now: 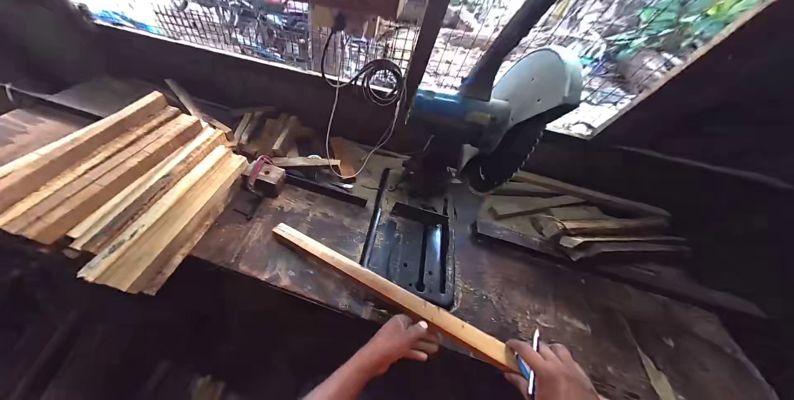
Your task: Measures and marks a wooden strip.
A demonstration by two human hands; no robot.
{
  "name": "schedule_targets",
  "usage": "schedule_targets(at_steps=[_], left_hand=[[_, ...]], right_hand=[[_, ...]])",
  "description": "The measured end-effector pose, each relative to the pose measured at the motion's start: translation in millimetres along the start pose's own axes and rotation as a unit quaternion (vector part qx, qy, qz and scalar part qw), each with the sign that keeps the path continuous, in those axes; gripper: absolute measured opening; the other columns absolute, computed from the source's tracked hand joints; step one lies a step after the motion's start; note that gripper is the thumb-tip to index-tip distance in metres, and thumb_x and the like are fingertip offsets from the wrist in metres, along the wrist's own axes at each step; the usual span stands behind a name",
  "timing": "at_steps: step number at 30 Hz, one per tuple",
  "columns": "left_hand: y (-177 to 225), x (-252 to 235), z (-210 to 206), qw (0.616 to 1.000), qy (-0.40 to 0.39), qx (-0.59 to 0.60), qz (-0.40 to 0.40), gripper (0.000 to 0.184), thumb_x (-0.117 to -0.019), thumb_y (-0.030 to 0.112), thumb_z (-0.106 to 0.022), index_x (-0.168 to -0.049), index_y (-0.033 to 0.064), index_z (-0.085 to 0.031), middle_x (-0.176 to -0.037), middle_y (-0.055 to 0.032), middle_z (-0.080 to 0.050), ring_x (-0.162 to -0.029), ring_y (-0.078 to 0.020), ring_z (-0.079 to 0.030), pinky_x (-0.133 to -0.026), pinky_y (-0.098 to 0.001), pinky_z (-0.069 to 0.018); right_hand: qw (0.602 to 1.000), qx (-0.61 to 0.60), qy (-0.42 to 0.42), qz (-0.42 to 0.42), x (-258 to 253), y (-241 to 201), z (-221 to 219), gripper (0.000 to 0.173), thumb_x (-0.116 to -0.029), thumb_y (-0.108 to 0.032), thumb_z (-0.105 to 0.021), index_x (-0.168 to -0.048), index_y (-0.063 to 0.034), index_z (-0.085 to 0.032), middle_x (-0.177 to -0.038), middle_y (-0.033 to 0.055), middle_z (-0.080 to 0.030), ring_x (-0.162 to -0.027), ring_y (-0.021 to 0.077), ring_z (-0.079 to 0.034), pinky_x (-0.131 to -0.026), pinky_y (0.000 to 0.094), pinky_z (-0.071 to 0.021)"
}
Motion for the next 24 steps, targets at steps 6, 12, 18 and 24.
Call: schedule_targets(at_steps=[6, 12, 18, 24], left_hand=[[78.3, -21.8, -5.3, 0.852, 0.160, -0.466, -0.174, 0.030, -0.1041, 0.036, -0.054, -0.127, 0.0216, -0.068, -0.117, 0.0025, -0.072, -0.107, -0.0114, -0.070, -0.097, -0.0389, -0.0585], [105.9, -81.6, 20.3, 0.675, 0.188, -0.706, -0.104, 0.048, -0.1030, 0.038, -0.058, -0.147, 0.0186, -0.055, -0.157, -0.0013, -0.048, -0.150, -0.0209, -0.038, -0.126, -0.0488, -0.0264], [103.3, -98.2, 27.7, 0.626, 0.100, -0.766, -0.104, 0.041, -0.1063, 0.041, -0.052, -0.130, 0.0098, -0.063, -0.135, -0.0068, -0.064, -0.134, -0.0247, -0.054, -0.120, -0.0472, -0.0353], [118.6, -91.6, 24.3, 0.594, 0.118, -0.768, -0.209, 0.019, -0.1039, 0.028, -0.058, -0.117, 0.0150, -0.063, -0.120, -0.0064, -0.067, -0.115, -0.0281, -0.063, -0.098, -0.0499, -0.0511]], right_hand=[[1.000, 0.002, 0.028, -0.001, -50.8, 131.1, -37.1, 0.047, -0.0836, -0.041, -0.075, -0.129, -0.0305, -0.067, -0.119, 0.0182, -0.068, -0.112, 0.0459, -0.061, -0.085, 0.0662, -0.0525], [0.943, -0.333, 0.013, -0.014, -88.9, 141.1, -17.5, 0.052, -0.0921, -0.047, -0.074, -0.131, -0.0156, -0.064, -0.114, 0.0029, -0.073, -0.106, 0.0173, -0.069, -0.093, 0.0436, -0.0590], [0.664, -0.734, -0.126, -0.067, -111.8, 73.4, -10.4, 0.053, -0.1107, -0.045, -0.034, -0.142, -0.0053, -0.051, -0.123, 0.0217, -0.069, -0.104, 0.0389, -0.071, -0.080, 0.0557, -0.0622], [0.508, -0.852, -0.120, -0.039, -131.1, 40.5, 0.8, 0.055, -0.1079, -0.051, -0.036, -0.146, -0.0140, -0.051, -0.135, 0.0211, -0.064, -0.122, 0.0424, -0.063, -0.093, 0.0621, -0.0555]])
Point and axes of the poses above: each hand's wrist, its own x-axis away from the middle knuckle, its own z-axis out of the back of the hand, y = z × x, the point moved 9 cm from there along -x, towards the middle knuckle
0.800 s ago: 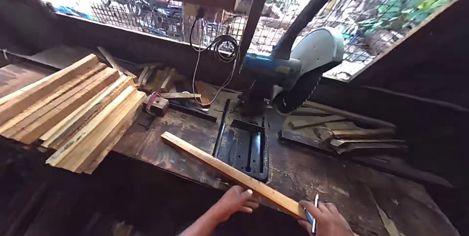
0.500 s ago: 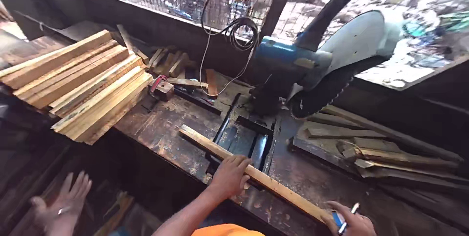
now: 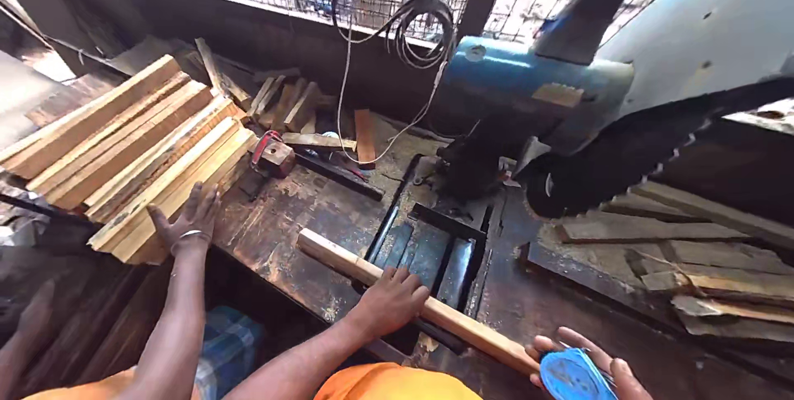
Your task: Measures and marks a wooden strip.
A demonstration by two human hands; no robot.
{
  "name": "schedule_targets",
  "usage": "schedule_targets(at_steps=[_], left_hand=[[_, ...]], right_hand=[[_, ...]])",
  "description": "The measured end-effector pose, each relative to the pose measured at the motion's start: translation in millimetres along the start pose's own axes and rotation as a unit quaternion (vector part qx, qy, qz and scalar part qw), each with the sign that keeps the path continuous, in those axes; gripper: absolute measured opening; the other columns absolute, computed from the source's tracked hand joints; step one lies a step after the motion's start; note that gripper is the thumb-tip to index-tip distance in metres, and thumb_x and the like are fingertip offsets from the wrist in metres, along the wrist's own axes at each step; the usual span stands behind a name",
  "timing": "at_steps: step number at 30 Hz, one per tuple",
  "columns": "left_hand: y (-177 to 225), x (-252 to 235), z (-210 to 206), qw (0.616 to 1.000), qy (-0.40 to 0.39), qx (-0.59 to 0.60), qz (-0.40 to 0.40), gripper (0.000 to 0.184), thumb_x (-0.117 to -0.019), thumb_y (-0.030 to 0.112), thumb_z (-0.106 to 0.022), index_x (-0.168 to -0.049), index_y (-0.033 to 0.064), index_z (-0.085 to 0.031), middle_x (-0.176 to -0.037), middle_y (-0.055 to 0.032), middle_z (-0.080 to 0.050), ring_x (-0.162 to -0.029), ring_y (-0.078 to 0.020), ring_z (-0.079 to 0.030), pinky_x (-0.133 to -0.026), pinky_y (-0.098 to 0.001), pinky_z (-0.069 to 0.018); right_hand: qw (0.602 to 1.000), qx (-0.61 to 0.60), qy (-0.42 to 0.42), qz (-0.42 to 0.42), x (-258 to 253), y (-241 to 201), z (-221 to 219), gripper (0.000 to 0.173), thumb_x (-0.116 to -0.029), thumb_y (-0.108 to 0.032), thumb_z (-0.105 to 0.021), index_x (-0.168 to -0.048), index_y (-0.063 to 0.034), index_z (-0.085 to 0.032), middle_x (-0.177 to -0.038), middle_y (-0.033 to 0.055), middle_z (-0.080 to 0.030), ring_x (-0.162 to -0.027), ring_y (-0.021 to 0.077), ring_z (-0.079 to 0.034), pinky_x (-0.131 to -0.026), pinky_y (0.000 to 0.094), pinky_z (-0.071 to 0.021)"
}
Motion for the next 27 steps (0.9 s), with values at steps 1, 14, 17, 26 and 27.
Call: schedule_targets(at_steps=[1, 14, 17, 26, 27], left_hand=[[-1.6, -0.1, 3.7, 0.999, 0.044, -0.007, -0.006, 0.014, -0.1027, 0.018, -0.057, -0.115, 0.0176, -0.063, -0.115, -0.0054, -0.067, -0.112, -0.0267, -0.064, -0.095, -0.0473, -0.0532], [5.2, 35.3, 10.7, 0.851, 0.072, 0.501, 0.136, 0.038, -0.1057, 0.038, -0.055, -0.134, 0.0137, -0.063, -0.111, -0.0022, -0.068, -0.099, -0.0114, -0.066, -0.091, -0.0319, -0.0577], [28.8, 43.8, 20.3, 0.717, 0.026, 0.682, 0.144, 0.037, -0.1081, 0.033, -0.052, -0.133, 0.0069, -0.061, -0.105, -0.0085, -0.072, -0.085, -0.0186, -0.072, -0.079, -0.0385, -0.0633], [35.5, 68.8, 17.8, 0.682, -0.033, 0.705, 0.192, 0.030, -0.1061, 0.029, -0.058, -0.128, 0.0094, -0.066, -0.109, -0.0050, -0.075, -0.091, -0.0191, -0.074, -0.083, -0.0366, -0.0647], [34.4, 68.3, 17.9, 0.679, -0.028, 0.708, 0.193, 0.031, -0.1063, 0.029, -0.057, -0.129, 0.0093, -0.066, -0.109, -0.0062, -0.075, -0.091, -0.0200, -0.074, -0.083, -0.0368, -0.0643]], right_hand=[[1.000, 0.000, 0.000, 0.007, -5.6, -0.3, -1.5, 0.053, -0.1083, -0.049, -0.036, -0.146, -0.0139, -0.050, -0.135, 0.0211, -0.064, -0.123, 0.0430, -0.062, -0.095, 0.0634, -0.0540], [0.986, -0.055, -0.007, -0.154, -5.3, 47.9, -41.3, 0.043, -0.1045, -0.035, -0.048, -0.140, -0.0123, -0.057, -0.132, 0.0180, -0.065, -0.118, 0.0342, -0.064, -0.096, 0.0538, -0.0546], [0.975, -0.087, -0.023, -0.202, -5.7, 71.1, -76.3, 0.046, -0.1069, -0.041, -0.042, -0.140, -0.0123, -0.056, -0.132, 0.0209, -0.064, -0.113, 0.0353, -0.065, -0.092, 0.0534, -0.0556], [0.972, 0.186, 0.029, -0.138, -19.5, 61.3, -122.5, 0.058, -0.0896, -0.035, -0.079, -0.136, -0.0065, -0.059, -0.122, 0.0189, -0.068, -0.103, 0.0322, -0.070, -0.085, 0.0480, -0.0619], [0.971, 0.191, 0.028, -0.141, -20.8, 60.1, -124.7, 0.062, -0.0855, -0.033, -0.084, -0.136, -0.0074, -0.059, -0.122, 0.0183, -0.069, -0.104, 0.0324, -0.070, -0.087, 0.0482, -0.0624]])
Point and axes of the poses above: each hand's wrist, its own x-axis away from the middle knuckle, its own z-axis out of the back of the hand, y = z × x, the point moved 9 cm from there along -x, towards the middle knuckle
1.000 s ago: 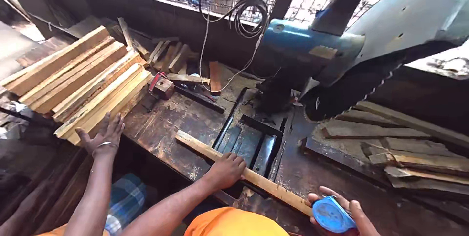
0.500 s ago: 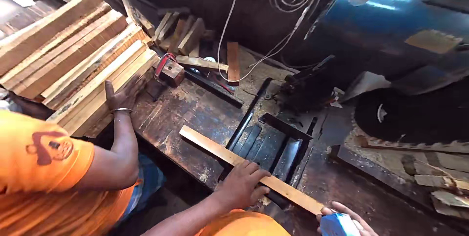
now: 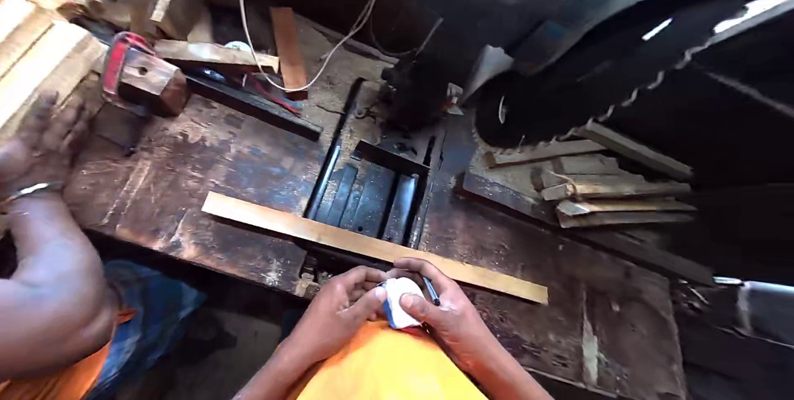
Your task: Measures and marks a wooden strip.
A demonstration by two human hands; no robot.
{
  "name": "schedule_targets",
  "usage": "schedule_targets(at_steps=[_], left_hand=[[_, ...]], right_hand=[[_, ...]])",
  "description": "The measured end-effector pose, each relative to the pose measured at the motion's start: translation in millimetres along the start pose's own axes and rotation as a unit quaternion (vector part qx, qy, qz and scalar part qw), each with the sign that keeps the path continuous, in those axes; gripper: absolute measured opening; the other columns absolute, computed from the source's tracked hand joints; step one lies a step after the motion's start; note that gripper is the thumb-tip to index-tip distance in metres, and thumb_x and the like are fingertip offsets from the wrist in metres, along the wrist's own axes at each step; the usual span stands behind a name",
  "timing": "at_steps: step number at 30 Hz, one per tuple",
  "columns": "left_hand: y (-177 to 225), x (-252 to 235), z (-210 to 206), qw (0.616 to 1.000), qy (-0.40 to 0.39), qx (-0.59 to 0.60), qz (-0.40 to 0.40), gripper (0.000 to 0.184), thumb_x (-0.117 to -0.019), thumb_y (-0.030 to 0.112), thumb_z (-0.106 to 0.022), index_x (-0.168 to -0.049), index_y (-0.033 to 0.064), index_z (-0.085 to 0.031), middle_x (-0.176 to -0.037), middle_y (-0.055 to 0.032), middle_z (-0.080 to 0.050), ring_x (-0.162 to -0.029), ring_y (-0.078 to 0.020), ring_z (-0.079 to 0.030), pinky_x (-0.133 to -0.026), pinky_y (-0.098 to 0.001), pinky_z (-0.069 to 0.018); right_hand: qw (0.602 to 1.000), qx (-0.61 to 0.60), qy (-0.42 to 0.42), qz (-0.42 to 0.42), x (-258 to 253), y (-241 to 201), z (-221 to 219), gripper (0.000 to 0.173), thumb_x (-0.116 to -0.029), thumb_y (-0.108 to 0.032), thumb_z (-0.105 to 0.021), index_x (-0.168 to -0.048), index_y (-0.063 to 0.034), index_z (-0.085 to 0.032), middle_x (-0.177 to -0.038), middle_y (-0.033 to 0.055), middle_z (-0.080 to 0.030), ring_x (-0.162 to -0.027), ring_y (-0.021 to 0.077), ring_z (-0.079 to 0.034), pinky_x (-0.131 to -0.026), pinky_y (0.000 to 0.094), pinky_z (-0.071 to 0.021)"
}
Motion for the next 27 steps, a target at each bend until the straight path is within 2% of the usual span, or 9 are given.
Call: schedule_targets(at_steps=[4, 9, 12, 15, 17, 20, 23, 25, 27], left_hand=[[2.8, -5.0, 4.5, 0.999, 0.029, 0.016, -0.008, 0.030, -0.1032, 0.026, -0.064, -0.127, 0.0087, -0.067, -0.108, -0.0090, -0.075, -0.091, -0.0232, -0.074, -0.082, -0.0388, -0.0653], [6.9, -5.3, 7.3, 0.999, 0.035, -0.006, -0.006, 0.024, -0.1000, 0.027, -0.069, -0.113, 0.0071, -0.071, -0.097, -0.0081, -0.075, -0.085, -0.0223, -0.074, -0.080, -0.0379, -0.0647], [21.1, -3.4, 5.1, 0.999, 0.037, -0.034, -0.010, 0.029, -0.1020, 0.035, -0.065, -0.109, 0.0079, -0.072, -0.092, -0.0075, -0.075, -0.080, -0.0226, -0.074, -0.076, -0.0377, -0.0657], [16.2, -7.6, 10.5, 0.994, 0.066, -0.081, 0.037, 0.029, -0.0966, 0.041, -0.071, -0.102, 0.0128, -0.072, -0.087, -0.0029, -0.075, -0.076, -0.0193, -0.074, -0.072, -0.0358, -0.0652], [9.0, -13.0, 11.0, 0.994, 0.058, -0.062, 0.071, 0.027, -0.0962, 0.037, -0.072, -0.101, 0.0101, -0.069, -0.085, -0.0050, -0.072, -0.074, -0.0188, -0.071, -0.070, -0.0350, -0.0624], [14.9, -13.8, 13.0, 0.994, 0.058, 0.030, 0.083, 0.023, -0.0953, 0.026, -0.073, -0.098, 0.0053, -0.064, -0.082, -0.0070, -0.067, -0.068, -0.0155, -0.064, -0.063, -0.0300, -0.0548], [45.4, 6.3, 67.6, 0.981, 0.177, 0.066, 0.035, 0.010, -0.0992, 0.016, -0.063, -0.100, 0.0061, -0.065, -0.081, -0.0051, -0.066, -0.066, -0.0121, -0.060, -0.061, -0.0274, -0.0521], [69.4, 32.7, 140.1, 0.946, 0.321, 0.041, -0.020, 0.015, -0.1047, 0.014, -0.053, -0.106, 0.0072, -0.066, -0.085, -0.0028, -0.067, -0.069, -0.0104, -0.061, -0.064, -0.0270, -0.0541], [76.5, 60.1, 221.5, 0.879, 0.472, -0.047, -0.054, 0.019, -0.1059, 0.022, -0.055, -0.113, 0.0061, -0.064, -0.088, -0.0016, -0.065, -0.073, -0.0094, -0.062, -0.069, -0.0285, -0.0558]], right_hand=[[0.999, 0.028, -0.005, 0.021, -3.0, -4.4, -0.8, 0.061, -0.0782, -0.030, -0.090, -0.130, -0.0084, -0.065, -0.116, 0.0181, -0.071, -0.101, 0.0305, -0.072, -0.086, 0.0459, -0.0636], [0.997, 0.070, -0.010, 0.036, -2.0, -8.2, -2.2, 0.052, -0.0744, -0.021, -0.091, -0.120, -0.0097, -0.068, -0.107, 0.0129, -0.072, -0.095, 0.0254, -0.071, -0.081, 0.0415, -0.0629], [0.992, 0.112, -0.018, 0.056, -5.0, -12.0, -5.5, 0.045, -0.0751, -0.017, -0.088, -0.113, -0.0133, -0.065, -0.102, 0.0070, -0.070, -0.091, 0.0205, -0.069, -0.078, 0.0378, -0.0609], [0.972, 0.206, -0.034, 0.107, -10.2, -20.0, -15.9, 0.042, -0.0793, -0.016, -0.083, -0.116, -0.0195, -0.063, -0.110, -0.0021, -0.070, -0.099, 0.0138, -0.069, -0.083, 0.0356, -0.0618], [0.942, 0.299, -0.029, 0.146, -14.3, -24.7, -20.7, 0.041, -0.0827, -0.023, -0.080, -0.118, -0.0226, -0.061, -0.108, -0.0076, -0.069, -0.098, 0.0071, -0.068, -0.084, 0.0329, -0.0618], [0.898, 0.392, -0.002, 0.201, -15.7, -35.3, -18.6, 0.046, -0.0888, -0.056, -0.072, -0.116, -0.0211, -0.063, -0.098, -0.0059, -0.068, -0.086, 0.0069, -0.067, -0.073, 0.0351, -0.0612], [0.839, 0.504, 0.041, 0.202, -14.5, -35.6, 16.6, 0.054, -0.0965, -0.067, -0.051, -0.119, -0.0205, -0.066, -0.100, -0.0007, -0.069, -0.088, 0.0153, -0.069, -0.072, 0.0457, -0.0606], [0.798, 0.563, 0.074, 0.201, -13.2, -29.5, 66.2, 0.046, -0.0981, -0.055, -0.050, -0.119, -0.0200, -0.070, -0.102, 0.0029, -0.071, -0.091, 0.0209, -0.069, -0.075, 0.0490, -0.0592], [0.771, 0.600, 0.089, 0.192, -7.9, -24.1, 121.3, 0.039, -0.0948, -0.042, -0.051, -0.116, -0.0179, -0.074, -0.101, 0.0096, -0.071, -0.088, 0.0284, -0.069, -0.071, 0.0527, -0.0569]])
Point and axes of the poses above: each hand's wrist, its own x-axis away from the middle knuckle, its own z-axis out of the back of the hand, y = z × x, the point moved 9 cm from there along -x, towards the middle knuckle
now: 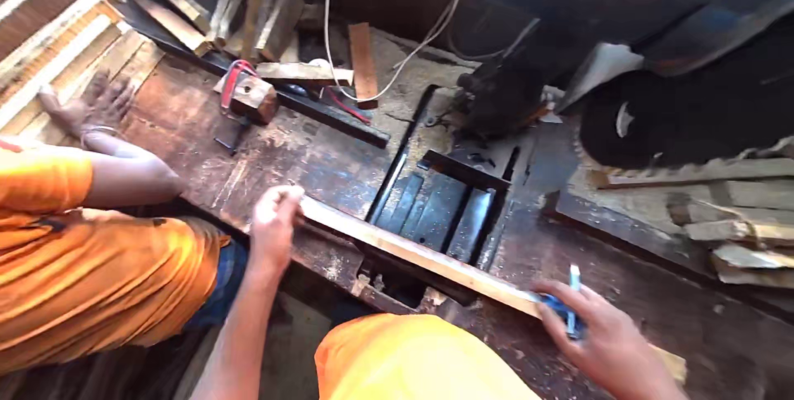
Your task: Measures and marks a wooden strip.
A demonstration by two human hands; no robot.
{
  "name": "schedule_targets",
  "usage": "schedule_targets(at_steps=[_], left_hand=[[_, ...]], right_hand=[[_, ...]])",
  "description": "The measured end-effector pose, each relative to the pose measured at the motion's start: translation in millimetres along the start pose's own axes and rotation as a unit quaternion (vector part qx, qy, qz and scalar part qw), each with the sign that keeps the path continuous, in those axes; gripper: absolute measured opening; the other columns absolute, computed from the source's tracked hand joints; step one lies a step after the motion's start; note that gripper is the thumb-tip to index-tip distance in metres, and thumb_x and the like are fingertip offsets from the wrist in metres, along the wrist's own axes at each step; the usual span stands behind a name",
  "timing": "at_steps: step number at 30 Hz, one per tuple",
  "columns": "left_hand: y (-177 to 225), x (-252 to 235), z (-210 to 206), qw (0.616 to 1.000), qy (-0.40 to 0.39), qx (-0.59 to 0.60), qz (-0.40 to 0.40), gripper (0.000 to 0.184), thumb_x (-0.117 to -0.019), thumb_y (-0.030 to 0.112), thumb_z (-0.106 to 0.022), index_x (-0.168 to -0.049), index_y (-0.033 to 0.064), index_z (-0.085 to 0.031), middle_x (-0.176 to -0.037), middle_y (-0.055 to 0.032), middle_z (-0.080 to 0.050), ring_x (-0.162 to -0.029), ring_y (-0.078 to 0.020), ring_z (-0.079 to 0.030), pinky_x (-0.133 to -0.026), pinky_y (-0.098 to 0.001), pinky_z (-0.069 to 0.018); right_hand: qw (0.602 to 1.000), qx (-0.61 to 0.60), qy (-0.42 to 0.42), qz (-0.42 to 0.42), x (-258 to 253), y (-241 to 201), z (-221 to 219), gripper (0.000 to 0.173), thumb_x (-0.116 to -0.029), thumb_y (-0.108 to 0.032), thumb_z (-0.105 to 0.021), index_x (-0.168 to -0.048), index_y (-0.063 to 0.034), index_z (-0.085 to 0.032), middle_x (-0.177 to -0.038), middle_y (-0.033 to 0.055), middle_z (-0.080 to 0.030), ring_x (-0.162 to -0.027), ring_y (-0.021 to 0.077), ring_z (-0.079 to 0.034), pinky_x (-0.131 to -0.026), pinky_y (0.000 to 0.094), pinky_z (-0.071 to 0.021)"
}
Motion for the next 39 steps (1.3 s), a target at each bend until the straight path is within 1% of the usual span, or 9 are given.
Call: schedule_targets(at_steps=[3, 8, 14, 17, 29, 32, 34, 36, 39], left_hand=[[-33.7, -54.7, 54.4, 0.983, 0.112, -0.145, -0.016, 0.033, -0.1040, 0.032, -0.061, -0.112, 0.0012, -0.066, -0.097, -0.0108, -0.066, -0.084, -0.0182, -0.062, -0.080, -0.0416, -0.0524], [-66.5, -63.4, 37.6, 0.964, 0.085, -0.252, -0.025, 0.035, -0.0993, 0.040, -0.067, -0.110, 0.0071, -0.072, -0.106, -0.0129, -0.070, -0.098, -0.0266, -0.067, -0.089, -0.0542, -0.0535], [-58.2, -53.9, 26.9, 0.950, 0.059, -0.257, -0.170, 0.029, -0.1050, 0.031, -0.058, -0.125, 0.0148, -0.072, -0.123, -0.0080, -0.069, -0.109, -0.0151, -0.066, -0.097, -0.0371, -0.0540], [-56.5, -58.2, 30.7, 0.946, 0.017, -0.252, -0.202, 0.026, -0.1048, 0.026, -0.059, -0.121, 0.0115, -0.073, -0.121, -0.0080, -0.070, -0.110, -0.0124, -0.067, -0.098, -0.0323, -0.0535], [-53.0, -64.8, 26.7, 0.949, -0.022, -0.247, -0.193, 0.029, -0.1033, 0.025, -0.063, -0.117, 0.0015, -0.071, -0.120, -0.0146, -0.069, -0.112, -0.0186, -0.066, -0.103, -0.0389, -0.0513], [-34.4, -50.0, 15.8, 0.902, 0.000, -0.357, -0.244, 0.041, -0.1050, 0.038, -0.058, -0.132, 0.0075, -0.064, -0.134, -0.0192, -0.062, -0.122, -0.0286, -0.062, -0.106, -0.0468, -0.0501], [-14.9, -27.8, -15.3, 0.855, -0.020, -0.421, -0.302, 0.057, -0.1013, 0.049, -0.057, -0.140, 0.0070, -0.059, -0.143, -0.0222, -0.057, -0.136, -0.0387, -0.052, -0.115, -0.0565, -0.0390], [-7.7, 4.5, -71.3, 0.820, -0.120, -0.441, -0.345, 0.060, -0.0948, 0.049, -0.066, -0.139, 0.0087, -0.060, -0.142, -0.0190, -0.057, -0.137, -0.0401, -0.050, -0.114, -0.0614, -0.0391], [-24.5, 59.7, -167.3, 0.733, -0.293, -0.467, -0.399, 0.073, -0.0842, 0.062, -0.074, -0.144, 0.0227, -0.059, -0.139, -0.0052, -0.062, -0.131, -0.0277, -0.056, -0.115, -0.0565, -0.0391]], right_hand=[[0.999, 0.033, -0.023, -0.024, 17.0, 58.3, 11.9, 0.036, -0.0912, -0.032, -0.054, -0.111, -0.0118, -0.076, -0.099, 0.0187, -0.070, -0.086, 0.0384, -0.068, -0.069, 0.0594, -0.0539], [0.996, 0.070, 0.022, -0.047, 21.9, 78.2, 17.2, 0.038, -0.0884, -0.039, -0.054, -0.097, -0.0097, -0.076, -0.087, 0.0166, -0.069, -0.079, 0.0388, -0.068, -0.064, 0.0597, -0.0522], [0.992, 0.087, 0.031, -0.084, 27.3, 82.7, 1.3, 0.037, -0.0902, -0.040, -0.053, -0.095, -0.0123, -0.076, -0.087, 0.0150, -0.069, -0.077, 0.0379, -0.068, -0.061, 0.0603, -0.0516], [0.990, 0.088, 0.035, -0.100, 27.1, 79.2, 2.0, 0.034, -0.0908, -0.037, -0.055, -0.097, -0.0118, -0.076, -0.088, 0.0167, -0.069, -0.079, 0.0407, -0.068, -0.061, 0.0622, -0.0506], [0.986, 0.098, 0.056, -0.126, 35.5, 78.0, 2.8, 0.020, -0.0928, -0.031, -0.064, -0.099, -0.0163, -0.075, -0.090, 0.0120, -0.069, -0.084, 0.0353, -0.069, -0.063, 0.0567, -0.0539], [0.985, 0.107, 0.063, -0.121, 36.5, 78.8, 2.3, 0.022, -0.0945, -0.034, -0.061, -0.099, -0.0178, -0.075, -0.090, 0.0101, -0.069, -0.085, 0.0327, -0.069, -0.065, 0.0541, -0.0548], [0.984, 0.113, 0.068, -0.120, 38.0, 79.0, 1.0, 0.024, -0.0956, -0.035, -0.059, -0.100, -0.0176, -0.076, -0.091, 0.0101, -0.070, -0.087, 0.0323, -0.070, -0.066, 0.0533, -0.0555], [0.984, 0.113, 0.079, -0.116, 39.2, 78.5, -0.4, 0.025, -0.0960, -0.035, -0.059, -0.100, -0.0169, -0.076, -0.093, 0.0100, -0.071, -0.089, 0.0323, -0.070, -0.068, 0.0533, -0.0561], [0.983, 0.112, 0.087, -0.119, 39.4, 78.1, -0.9, 0.024, -0.0959, -0.033, -0.060, -0.101, -0.0172, -0.076, -0.096, 0.0092, -0.073, -0.093, 0.0318, -0.070, -0.072, 0.0531, -0.0572]])
Point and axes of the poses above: each hand's wrist, its own x-axis away from the middle knuckle, its own z-axis out of the back of the hand, y = z × x, the point moved 9 cm from there along -x, towards the middle knuckle
